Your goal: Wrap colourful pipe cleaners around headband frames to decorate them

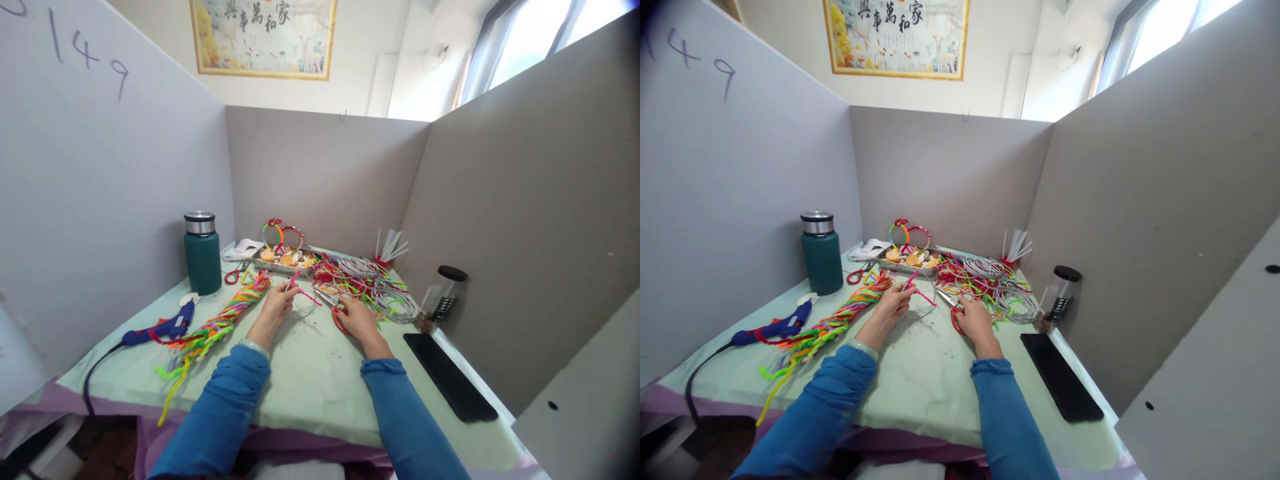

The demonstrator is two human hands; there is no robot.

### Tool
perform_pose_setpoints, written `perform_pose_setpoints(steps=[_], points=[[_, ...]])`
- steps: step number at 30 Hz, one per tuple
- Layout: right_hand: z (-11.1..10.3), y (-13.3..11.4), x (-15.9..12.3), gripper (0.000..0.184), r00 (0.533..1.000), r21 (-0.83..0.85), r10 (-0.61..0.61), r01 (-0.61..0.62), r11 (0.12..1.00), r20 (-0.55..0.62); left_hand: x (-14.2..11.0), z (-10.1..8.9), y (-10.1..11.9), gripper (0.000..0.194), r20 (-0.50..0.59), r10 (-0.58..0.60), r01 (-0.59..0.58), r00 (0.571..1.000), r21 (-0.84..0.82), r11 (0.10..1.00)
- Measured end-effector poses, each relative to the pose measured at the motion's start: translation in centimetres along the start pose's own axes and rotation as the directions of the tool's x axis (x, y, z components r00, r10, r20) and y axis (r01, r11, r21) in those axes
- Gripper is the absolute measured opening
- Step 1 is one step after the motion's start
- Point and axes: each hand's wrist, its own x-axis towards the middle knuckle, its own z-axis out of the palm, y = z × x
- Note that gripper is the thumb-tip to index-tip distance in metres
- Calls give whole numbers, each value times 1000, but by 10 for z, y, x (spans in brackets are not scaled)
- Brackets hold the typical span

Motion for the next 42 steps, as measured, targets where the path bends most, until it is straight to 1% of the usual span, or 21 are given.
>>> perform_pose_setpoints(steps=[2, 4, 5, 7, 8, 9, 10, 12, 14, 15, 17, 19, 22, 24, 28, 32, 35, 37, 40, 42], points=[[-1, 0, 0, 26, 1000, -18, -29, 28, 999, -6, -3, 2, 2, 35, 97, 10, -10, 995, -6, 1000], [-1, 0, 1, 22, 997, 18, -68, 69, 997, -33, -6, 4, 4, 35, 174, 7, -5, 985, -9, 1000], [-1, -1, 2, 21, 995, 64, -82, 86, 994, -61, -8, 5, 5, 35, 204, 0, 2, 979, -8, 1000], [-1, -5, 4, 21, 988, 219, -109, 131, 967, -109, -11, 6, 6, 35, 256, -26, 27, 966, 2, 1000], [-1, -9, 5, 22, 987, 324, -120, 149, 934, -110, -12, 7, 6, 34, 278, -39, 38, 960, 11, 999], [-1, -14, 5, 25, 988, 438, -131, 156, 885, -87, -13, 7, 6, 34, 296, -51, 46, 954, 24, 999], [-2, -20, 4, 29, 988, 554, -148, 142, 820, -34, -13, 8, 6, 33, 310, -61, 51, 949, 41, 998], [-5, -33, 2, 38, 980, 726, -173, 47, 686, 99, -14, 9, 5, 33, 315, -74, 51, 946, 79, 996], [-9, -43, -2, 41, 953, 813, -231, -28, 582, 198, -14, 10, 3, 32, 304, -73, 40, 950, 114, 993], [-11, -47, -4, 40, 940, 836, -259, -49, 547, 224, -14, 11, 1, 32, 298, -70, 32, 952, 128, 991], [-12, -52, -6, 39, 926, 861, -291, -66, 504, 241, -15, 14, -1, 31, 282, -61, 17, 958, 155, 988], [-10, -55, -7, 37, 931, 869, -276, -76, 488, 237, -15, 16, -3, 29, 251, -48, 4, 967, 175, 984], [-3, -58, -6, 33, 954, 851, -204, -85, 518, 219, -14, 18, -7, 28, 190, -23, -15, 982, 200, 980], [1, -59, -5, 32, 962, 838, -172, -88, 538, 211, -12, 18, -8, 31, 152, 4, -35, 988, 200, 979], [9, -57, -3, 30, 961, 839, -173, -92, 536, 216, -8, 16, -10, 35, 83, 97, -111, 992, 184, 977], [15, -55, -3, 29, 960, 836, -197, -61, 545, 198, -5, 15, -11, 33, 42, 139, -145, 989, 259, 955], [18, -55, -3, 32, 958, 840, -219, -40, 541, 186, -3, 15, -12, 34, 55, 163, -172, 985, 329, 929], [19, -56, -2, 34, 967, 845, -203, -22, 534, 153, -3, 14, -13, 34, 79, 171, -188, 982, 369, 910], [19, -56, 1, 32, 994, 859, -102, 30, 511, 26, -2, 12, -15, 29, 126, 171, -208, 977, 414, 886], [19, -54, 3, 32, 998, 867, -31, 67, 494, -59, -2, 12, -17, 26, 161, 159, -214, 974, 432, 876]])
